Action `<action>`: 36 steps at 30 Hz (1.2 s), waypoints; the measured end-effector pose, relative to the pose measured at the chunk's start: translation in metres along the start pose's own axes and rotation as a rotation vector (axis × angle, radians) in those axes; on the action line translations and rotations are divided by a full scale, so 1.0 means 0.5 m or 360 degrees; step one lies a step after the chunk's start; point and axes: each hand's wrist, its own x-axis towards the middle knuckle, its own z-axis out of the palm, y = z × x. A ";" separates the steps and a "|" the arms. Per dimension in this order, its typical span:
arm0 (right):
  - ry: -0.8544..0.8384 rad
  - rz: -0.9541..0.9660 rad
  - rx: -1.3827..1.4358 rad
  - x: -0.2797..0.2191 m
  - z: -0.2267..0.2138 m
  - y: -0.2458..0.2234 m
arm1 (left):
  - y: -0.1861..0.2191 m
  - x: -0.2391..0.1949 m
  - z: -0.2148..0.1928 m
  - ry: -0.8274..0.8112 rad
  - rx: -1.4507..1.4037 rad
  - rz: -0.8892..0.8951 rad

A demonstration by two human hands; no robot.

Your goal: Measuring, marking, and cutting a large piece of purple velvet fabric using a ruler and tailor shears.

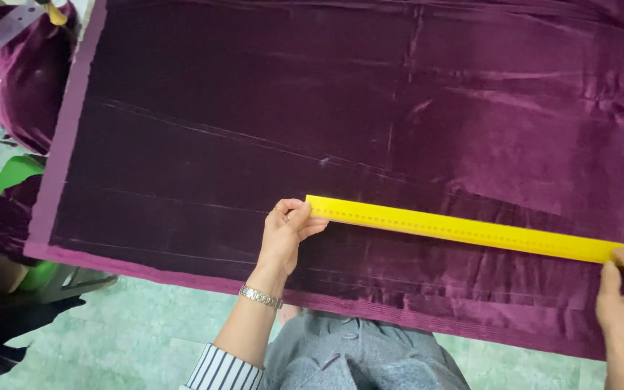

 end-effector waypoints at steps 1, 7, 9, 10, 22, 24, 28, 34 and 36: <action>0.0001 -0.0002 0.0007 0.003 0.007 0.005 | 0.001 0.007 -0.017 0.0004 0.0002 0.0006; -0.0041 0.0274 0.0407 0.023 0.066 0.001 | 0.061 0.028 -0.132 0.0060 -0.0183 0.0099; -0.0131 0.0506 0.0688 0.038 0.089 -0.037 | 0.091 0.041 -0.186 0.0150 -0.0164 0.0204; -0.0131 0.0500 0.0694 0.051 0.106 -0.075 | 0.109 0.047 -0.213 0.0153 -0.0165 0.0211; 0.0237 0.1154 0.1303 0.087 0.301 -0.645 | 0.371 0.170 -0.601 0.0393 -0.0065 0.0349; 0.0127 0.1163 0.1242 0.088 0.323 -0.735 | 0.408 0.199 -0.665 0.0399 0.0041 0.0403; -0.0006 0.1071 0.1345 0.091 0.370 -0.840 | 0.487 0.228 -0.759 0.0392 0.0124 0.0449; -0.0111 0.1011 0.1333 0.082 0.424 -0.893 | 0.540 0.253 -0.858 0.0411 0.0505 0.0433; -0.0181 0.0991 0.1324 0.072 0.429 -0.884 | 0.547 0.247 -0.865 0.0428 0.0738 0.0375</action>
